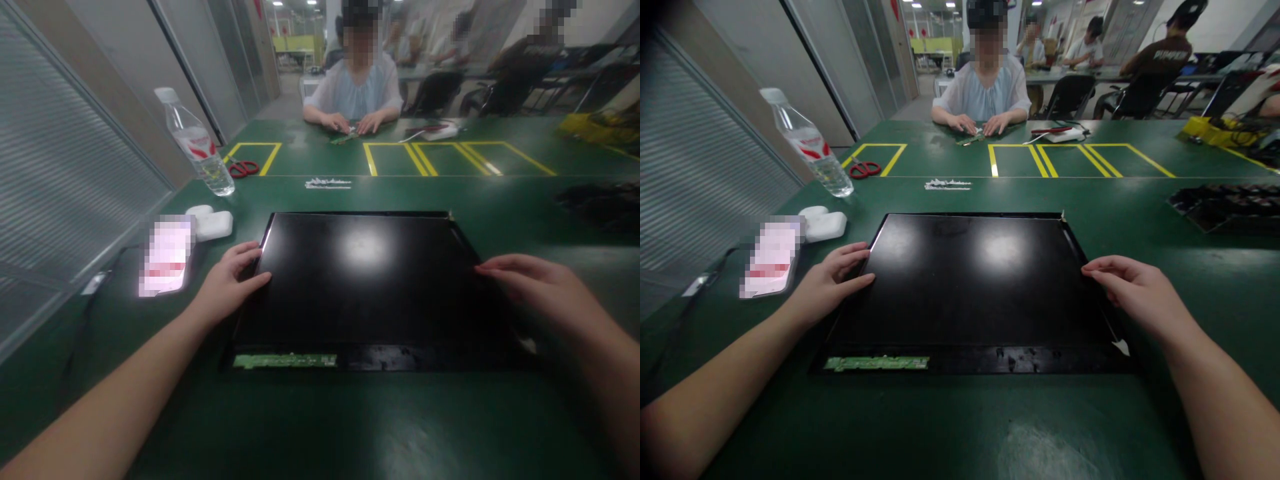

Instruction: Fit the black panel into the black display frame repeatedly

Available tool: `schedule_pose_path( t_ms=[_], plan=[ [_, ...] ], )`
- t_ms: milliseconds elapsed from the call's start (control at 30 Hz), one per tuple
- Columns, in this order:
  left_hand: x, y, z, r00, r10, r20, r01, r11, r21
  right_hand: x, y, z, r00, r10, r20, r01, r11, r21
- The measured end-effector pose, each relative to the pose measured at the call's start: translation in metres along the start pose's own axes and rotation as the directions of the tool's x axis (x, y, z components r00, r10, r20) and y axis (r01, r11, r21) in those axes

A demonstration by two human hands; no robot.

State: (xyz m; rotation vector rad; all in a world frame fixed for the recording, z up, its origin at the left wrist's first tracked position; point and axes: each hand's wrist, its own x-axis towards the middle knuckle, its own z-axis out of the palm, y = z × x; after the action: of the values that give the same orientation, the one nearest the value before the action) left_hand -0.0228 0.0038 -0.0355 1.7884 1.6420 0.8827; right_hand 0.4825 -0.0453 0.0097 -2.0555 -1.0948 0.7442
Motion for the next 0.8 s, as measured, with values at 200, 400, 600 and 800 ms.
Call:
schedule_pose_path(
  t_ms=[200,400,600,800],
  plan=[
    [-0.001,0.003,0.0,1.0,0.001,0.002,-0.001,1.0,-0.031,0.003,0.007,-0.001,1.0,0.0,0.007,0.0,1.0,-0.018],
    [-0.001,0.003,0.001,1.0,-0.031,-0.002,0.031,0.998,-0.06,0.001,0.001,-0.003,1.0,-0.008,-0.01,0.008,1.0,-0.001],
    [-0.002,0.005,0.002,0.999,-0.036,-0.003,0.035,0.998,-0.051,-0.005,-0.006,0.0,1.0,0.017,-0.007,-0.017,1.0,0.005],
    [-0.002,0.004,0.002,1.0,-0.016,0.013,0.016,1.0,0.005,-0.002,-0.004,0.0,1.0,0.01,-0.023,-0.01,1.0,0.006]
  ],
)
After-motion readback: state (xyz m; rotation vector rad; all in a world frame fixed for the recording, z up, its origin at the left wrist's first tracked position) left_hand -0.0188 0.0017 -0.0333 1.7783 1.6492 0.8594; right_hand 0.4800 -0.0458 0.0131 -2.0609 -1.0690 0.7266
